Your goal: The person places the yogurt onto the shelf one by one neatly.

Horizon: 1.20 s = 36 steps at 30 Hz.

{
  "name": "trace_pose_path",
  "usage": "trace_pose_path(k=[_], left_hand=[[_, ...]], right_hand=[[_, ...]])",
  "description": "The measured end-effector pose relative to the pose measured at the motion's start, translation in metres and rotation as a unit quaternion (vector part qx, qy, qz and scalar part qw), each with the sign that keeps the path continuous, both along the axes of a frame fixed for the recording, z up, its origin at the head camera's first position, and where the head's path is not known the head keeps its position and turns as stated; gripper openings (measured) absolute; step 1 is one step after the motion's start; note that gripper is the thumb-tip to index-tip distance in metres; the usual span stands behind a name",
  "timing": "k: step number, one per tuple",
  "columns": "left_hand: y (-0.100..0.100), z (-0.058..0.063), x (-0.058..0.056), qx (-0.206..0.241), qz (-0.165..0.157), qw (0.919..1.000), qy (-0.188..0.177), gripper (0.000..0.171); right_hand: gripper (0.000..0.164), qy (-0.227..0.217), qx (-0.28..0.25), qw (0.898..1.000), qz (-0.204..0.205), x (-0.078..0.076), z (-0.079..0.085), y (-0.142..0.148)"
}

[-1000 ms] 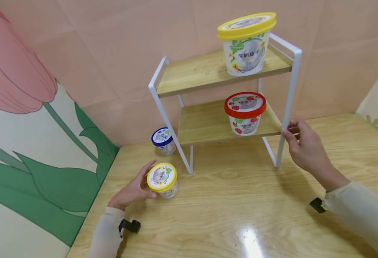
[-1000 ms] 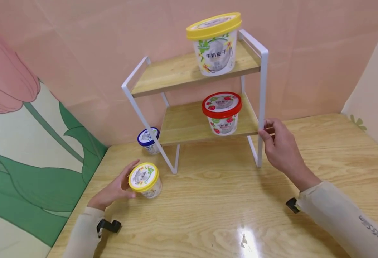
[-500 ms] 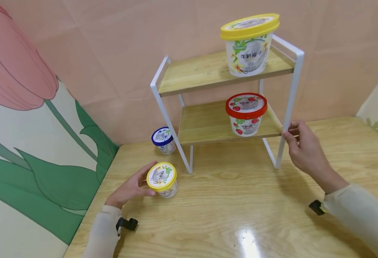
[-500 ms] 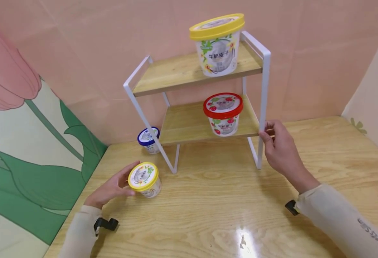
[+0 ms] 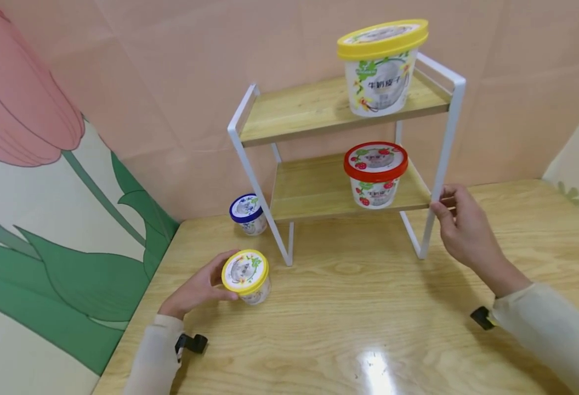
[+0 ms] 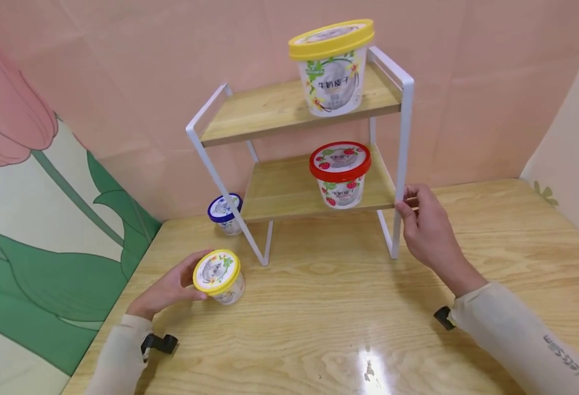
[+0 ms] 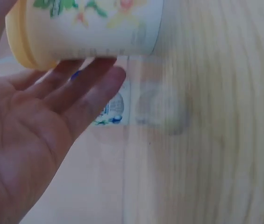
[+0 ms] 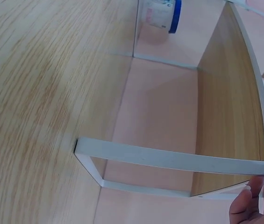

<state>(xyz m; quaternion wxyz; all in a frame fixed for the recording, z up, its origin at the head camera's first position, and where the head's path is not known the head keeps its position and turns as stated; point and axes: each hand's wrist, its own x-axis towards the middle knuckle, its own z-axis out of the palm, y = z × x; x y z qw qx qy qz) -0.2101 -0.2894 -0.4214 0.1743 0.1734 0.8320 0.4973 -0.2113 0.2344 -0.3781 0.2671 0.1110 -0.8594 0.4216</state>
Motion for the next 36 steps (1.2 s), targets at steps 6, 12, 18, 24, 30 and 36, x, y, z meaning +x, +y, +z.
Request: trace_pose_path(k=[6, 12, 18, 24, 30, 36], left_hand=[[0.003, 0.003, 0.002, -0.025, 0.001, 0.9997, 0.007, 0.094], [0.015, 0.0, -0.003, -0.051, 0.007, 0.9984, 0.023, 0.095], [0.021, -0.001, -0.001, -0.061, 0.031, 0.9975, 0.015, 0.096], [0.024, 0.0, 0.0, -0.071, 0.039, 0.9964, 0.026, 0.098], [0.027, 0.004, 0.004, -0.075, 0.051, 0.9954, 0.03, 0.102], [0.032, 0.002, 0.005, -0.08, 0.044, 0.9951, 0.037, 0.105]], right_hand=[[0.021, -0.014, -0.003, 1.0, -0.005, 0.0, 0.0, 0.0], [0.022, -0.015, 0.002, 1.0, -0.016, 0.004, -0.003, 0.011], [0.021, -0.004, 0.008, 1.0, -0.01, 0.003, -0.004, 0.01], [0.021, -0.011, -0.001, 1.0, -0.012, 0.001, -0.003, 0.006], [0.021, -0.003, -0.006, 1.0, -0.008, -0.001, -0.002, 0.001], [0.021, 0.005, -0.01, 1.0, -0.011, -0.003, -0.002, -0.003]])
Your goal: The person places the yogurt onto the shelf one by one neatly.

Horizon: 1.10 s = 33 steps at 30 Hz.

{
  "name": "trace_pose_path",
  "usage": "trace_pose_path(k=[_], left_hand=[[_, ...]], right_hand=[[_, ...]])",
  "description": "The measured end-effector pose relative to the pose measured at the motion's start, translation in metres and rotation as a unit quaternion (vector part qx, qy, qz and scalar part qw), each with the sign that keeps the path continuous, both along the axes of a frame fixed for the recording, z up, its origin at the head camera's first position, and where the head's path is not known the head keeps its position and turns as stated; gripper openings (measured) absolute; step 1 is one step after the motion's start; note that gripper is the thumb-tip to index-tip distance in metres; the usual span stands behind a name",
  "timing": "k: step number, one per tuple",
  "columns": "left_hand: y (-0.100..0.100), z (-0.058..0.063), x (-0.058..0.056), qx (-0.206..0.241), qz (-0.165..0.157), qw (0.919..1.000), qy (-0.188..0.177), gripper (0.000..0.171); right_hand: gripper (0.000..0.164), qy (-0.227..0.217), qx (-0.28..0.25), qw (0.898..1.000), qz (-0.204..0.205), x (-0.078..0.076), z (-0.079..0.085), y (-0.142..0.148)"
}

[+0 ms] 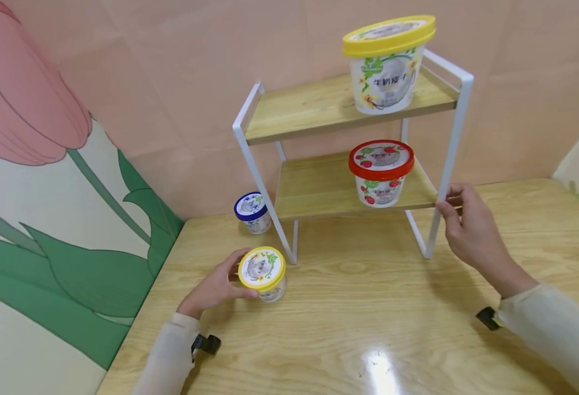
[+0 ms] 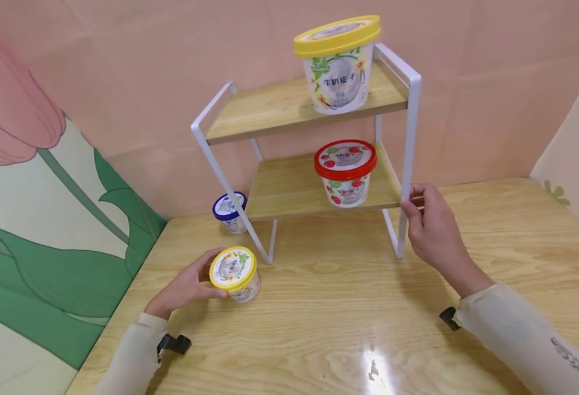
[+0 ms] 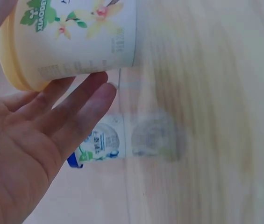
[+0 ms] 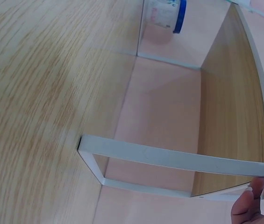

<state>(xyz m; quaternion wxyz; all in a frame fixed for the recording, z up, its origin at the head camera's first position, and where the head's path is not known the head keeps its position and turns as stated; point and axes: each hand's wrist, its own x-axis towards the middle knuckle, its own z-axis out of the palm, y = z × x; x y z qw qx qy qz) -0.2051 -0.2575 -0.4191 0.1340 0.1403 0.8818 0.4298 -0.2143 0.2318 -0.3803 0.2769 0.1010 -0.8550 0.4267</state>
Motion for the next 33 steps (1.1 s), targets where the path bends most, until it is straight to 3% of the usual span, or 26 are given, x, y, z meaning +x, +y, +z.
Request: trace_pose_path(k=[26, 33], left_hand=[[0.032, -0.002, 0.003, -0.002, 0.009, 0.9999, 0.014, 0.102], [0.038, -0.002, 0.003, -0.005, -0.006, 0.9998, 0.02, 0.104]], right_hand=[[0.02, 0.01, 0.005, 1.0, -0.004, 0.0, -0.001, -0.002], [0.021, 0.004, 0.007, 1.0, -0.005, -0.001, -0.002, 0.0]])
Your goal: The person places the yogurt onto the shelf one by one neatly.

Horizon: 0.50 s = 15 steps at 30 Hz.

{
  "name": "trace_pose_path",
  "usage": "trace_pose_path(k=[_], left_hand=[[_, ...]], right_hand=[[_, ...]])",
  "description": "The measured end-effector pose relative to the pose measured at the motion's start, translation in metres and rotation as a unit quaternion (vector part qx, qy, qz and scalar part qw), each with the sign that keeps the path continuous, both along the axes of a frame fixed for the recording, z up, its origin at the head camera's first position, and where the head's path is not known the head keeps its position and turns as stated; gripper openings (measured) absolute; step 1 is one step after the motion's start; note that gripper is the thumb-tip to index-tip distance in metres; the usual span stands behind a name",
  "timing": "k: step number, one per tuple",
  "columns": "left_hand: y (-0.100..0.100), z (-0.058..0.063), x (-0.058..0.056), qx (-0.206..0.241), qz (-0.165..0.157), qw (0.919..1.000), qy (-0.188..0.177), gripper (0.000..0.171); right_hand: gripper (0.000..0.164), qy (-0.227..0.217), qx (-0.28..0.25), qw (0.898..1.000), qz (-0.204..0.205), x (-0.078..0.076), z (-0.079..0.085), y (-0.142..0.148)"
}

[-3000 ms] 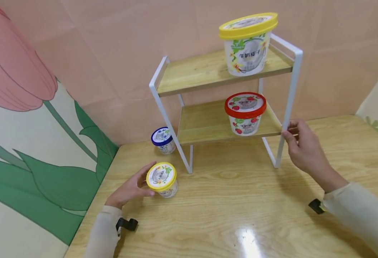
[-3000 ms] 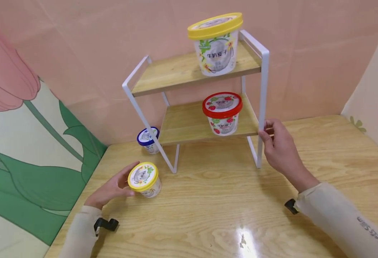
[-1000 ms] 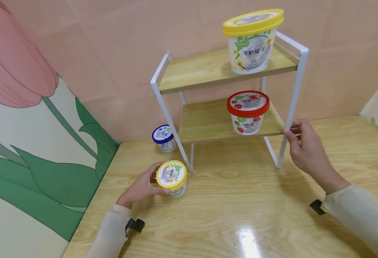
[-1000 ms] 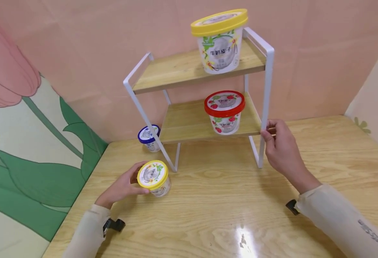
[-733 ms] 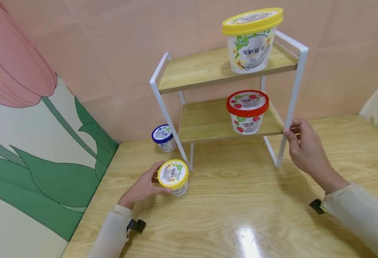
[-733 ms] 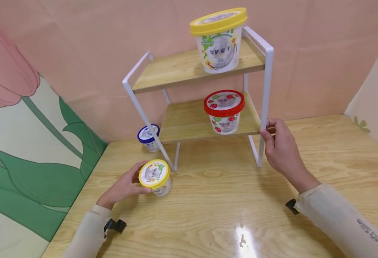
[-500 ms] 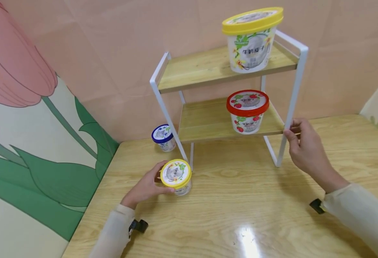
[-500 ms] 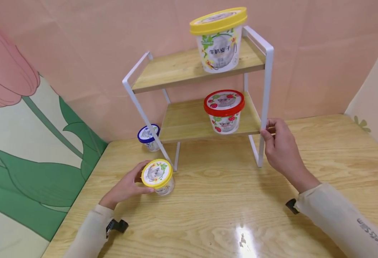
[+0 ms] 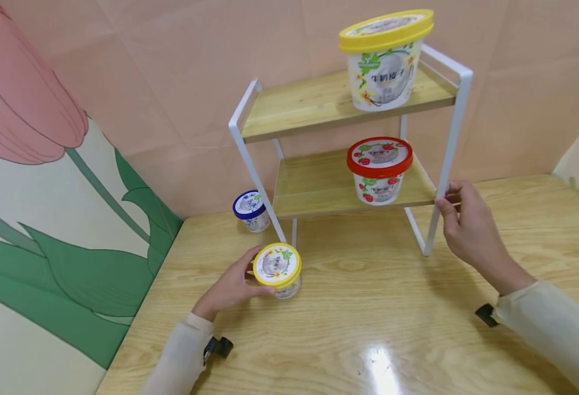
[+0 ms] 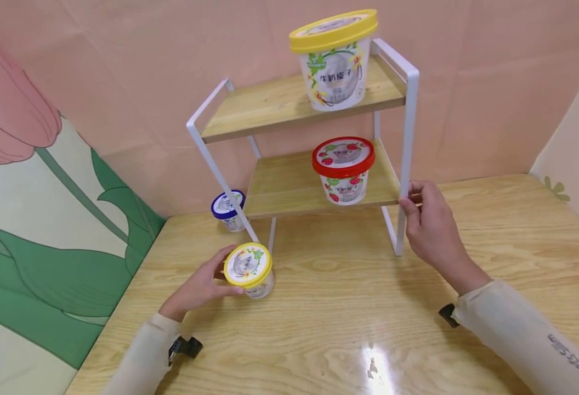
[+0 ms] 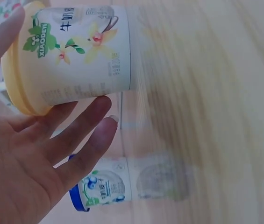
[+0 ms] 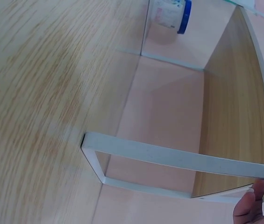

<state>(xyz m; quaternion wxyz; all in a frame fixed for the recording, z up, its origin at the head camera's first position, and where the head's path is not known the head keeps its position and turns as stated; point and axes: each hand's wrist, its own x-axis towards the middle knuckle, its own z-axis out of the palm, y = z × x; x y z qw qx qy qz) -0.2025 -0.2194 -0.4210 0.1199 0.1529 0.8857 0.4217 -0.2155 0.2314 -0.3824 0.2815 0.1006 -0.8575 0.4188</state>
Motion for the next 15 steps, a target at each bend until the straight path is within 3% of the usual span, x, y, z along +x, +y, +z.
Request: trace_pose_path(k=[15], left_hand=[[0.015, 0.0, -0.002, 0.002, -0.007, 1.0, -0.004, 0.103]], right_hand=[[0.022, 0.0, -0.002, 1.0, 0.002, 0.0, 0.0, 0.0]])
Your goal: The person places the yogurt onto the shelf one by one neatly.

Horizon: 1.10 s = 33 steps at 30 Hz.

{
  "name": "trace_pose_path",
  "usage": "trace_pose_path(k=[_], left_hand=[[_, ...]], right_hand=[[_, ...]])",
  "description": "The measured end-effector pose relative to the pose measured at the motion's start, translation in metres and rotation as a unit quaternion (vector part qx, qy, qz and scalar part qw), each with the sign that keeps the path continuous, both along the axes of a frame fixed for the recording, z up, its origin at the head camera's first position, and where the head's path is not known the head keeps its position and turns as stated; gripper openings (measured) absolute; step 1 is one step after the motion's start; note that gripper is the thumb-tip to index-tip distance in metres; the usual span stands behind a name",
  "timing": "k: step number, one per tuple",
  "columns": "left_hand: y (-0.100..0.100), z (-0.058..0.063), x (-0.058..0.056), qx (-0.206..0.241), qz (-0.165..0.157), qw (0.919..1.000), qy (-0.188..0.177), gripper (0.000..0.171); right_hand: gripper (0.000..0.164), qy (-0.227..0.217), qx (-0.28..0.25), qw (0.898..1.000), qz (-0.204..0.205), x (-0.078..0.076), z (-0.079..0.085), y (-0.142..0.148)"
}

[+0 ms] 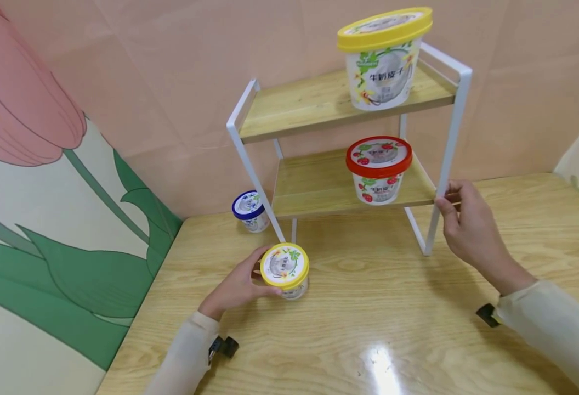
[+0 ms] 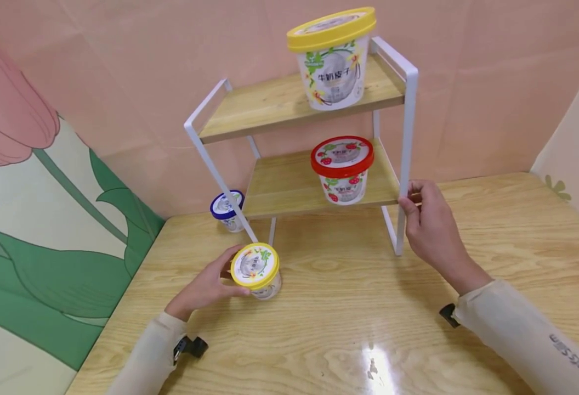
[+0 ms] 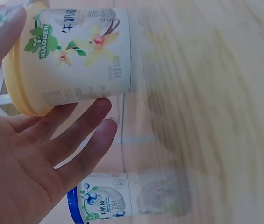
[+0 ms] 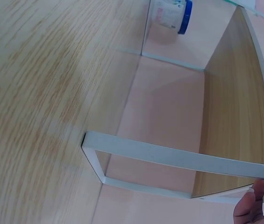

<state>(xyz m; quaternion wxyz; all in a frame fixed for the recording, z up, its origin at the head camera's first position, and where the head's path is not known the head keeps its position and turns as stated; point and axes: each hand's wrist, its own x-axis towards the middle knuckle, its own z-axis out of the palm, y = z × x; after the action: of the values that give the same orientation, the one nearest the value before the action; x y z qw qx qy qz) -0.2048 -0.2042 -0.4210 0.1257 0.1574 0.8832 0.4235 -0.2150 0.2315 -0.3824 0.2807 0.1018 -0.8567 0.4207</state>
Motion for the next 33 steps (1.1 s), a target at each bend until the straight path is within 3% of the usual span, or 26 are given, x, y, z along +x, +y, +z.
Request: trace_pose_path(k=[12, 19, 33], left_hand=[[0.005, 0.003, -0.004, 0.015, -0.047, 0.9987, 0.009, 0.097], [0.009, 0.002, -0.008, 0.02, -0.058, 0.9981, 0.008, 0.098], [0.026, 0.005, -0.005, 0.067, -0.039, 0.9964, -0.033, 0.098]], right_hand=[[0.023, 0.005, 0.001, 1.0, 0.0, 0.001, 0.001, 0.0], [0.022, 0.001, -0.004, 1.0, 0.001, 0.001, 0.0, 0.0], [0.022, 0.008, -0.001, 1.0, 0.002, -0.001, -0.002, -0.001]])
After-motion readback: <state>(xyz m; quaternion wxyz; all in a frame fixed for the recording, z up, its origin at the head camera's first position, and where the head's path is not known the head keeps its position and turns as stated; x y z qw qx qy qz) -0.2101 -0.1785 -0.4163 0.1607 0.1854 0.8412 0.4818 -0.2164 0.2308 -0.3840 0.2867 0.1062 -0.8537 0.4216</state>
